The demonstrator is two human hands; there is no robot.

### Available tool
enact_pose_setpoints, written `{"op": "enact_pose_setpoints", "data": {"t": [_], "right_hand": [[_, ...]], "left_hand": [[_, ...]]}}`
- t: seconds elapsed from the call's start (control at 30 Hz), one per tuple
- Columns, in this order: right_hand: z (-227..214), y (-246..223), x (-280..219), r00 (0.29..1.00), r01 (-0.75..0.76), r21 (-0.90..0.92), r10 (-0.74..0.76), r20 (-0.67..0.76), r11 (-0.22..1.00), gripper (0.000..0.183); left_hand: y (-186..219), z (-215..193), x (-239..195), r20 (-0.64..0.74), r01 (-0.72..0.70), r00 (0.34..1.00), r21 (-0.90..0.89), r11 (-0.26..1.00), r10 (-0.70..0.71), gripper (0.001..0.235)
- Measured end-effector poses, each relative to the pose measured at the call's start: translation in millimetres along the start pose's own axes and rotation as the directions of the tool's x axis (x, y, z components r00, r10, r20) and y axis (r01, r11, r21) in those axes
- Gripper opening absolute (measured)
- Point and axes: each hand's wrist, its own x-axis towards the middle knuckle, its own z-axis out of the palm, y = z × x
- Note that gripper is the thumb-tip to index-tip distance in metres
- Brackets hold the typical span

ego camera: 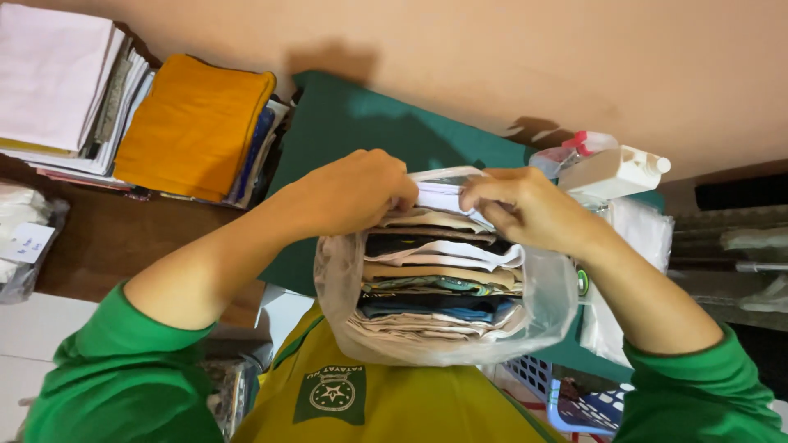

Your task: Packing a stack of folded clothes into a plastic bag and sealing it with tape.

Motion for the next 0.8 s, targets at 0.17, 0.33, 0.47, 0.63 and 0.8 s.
{"op": "enact_pose_setpoints", "data": {"t": [0.17, 0.33, 0.47, 0.63, 0.8], "right_hand": [[-19, -18, 8, 0.985, -0.092, 0.054, 0.083, 0.149, 0.994, 0.024], [-12, -1, -2, 0.991, -0.063, 0.038, 0.058, 0.119, 0.997, 0.021], [-8, -10, 3, 0.975, -0.201, -0.047, 0.204, 0.085, 0.979, 0.021], [-7, -5, 2, 0.993, 0.117, -0.037, -0.116, 0.012, 0.992, 0.016], [-20, -24, 9, 0.991, 0.014, 0.083, -0.024, 0.13, 0.996, 0.027]], "left_hand": [[-8, 7, 3, -0.149, -0.051, 0.988, -0.05, 0.997, 0.043, 0.019], [0, -4, 4, -0.098, -0.117, 0.989, -0.046, 0.992, 0.112, 0.015], [-3, 1, 6, -0.051, -0.101, 0.993, 0.054, 0.993, 0.104, 0.026], [-8, 5, 8, -0.075, -0.126, 0.988, 0.086, 0.988, 0.133, 0.017], [-13, 7, 8, -0.177, -0.179, 0.969, -0.008, 0.984, 0.174, 0.008]]}}
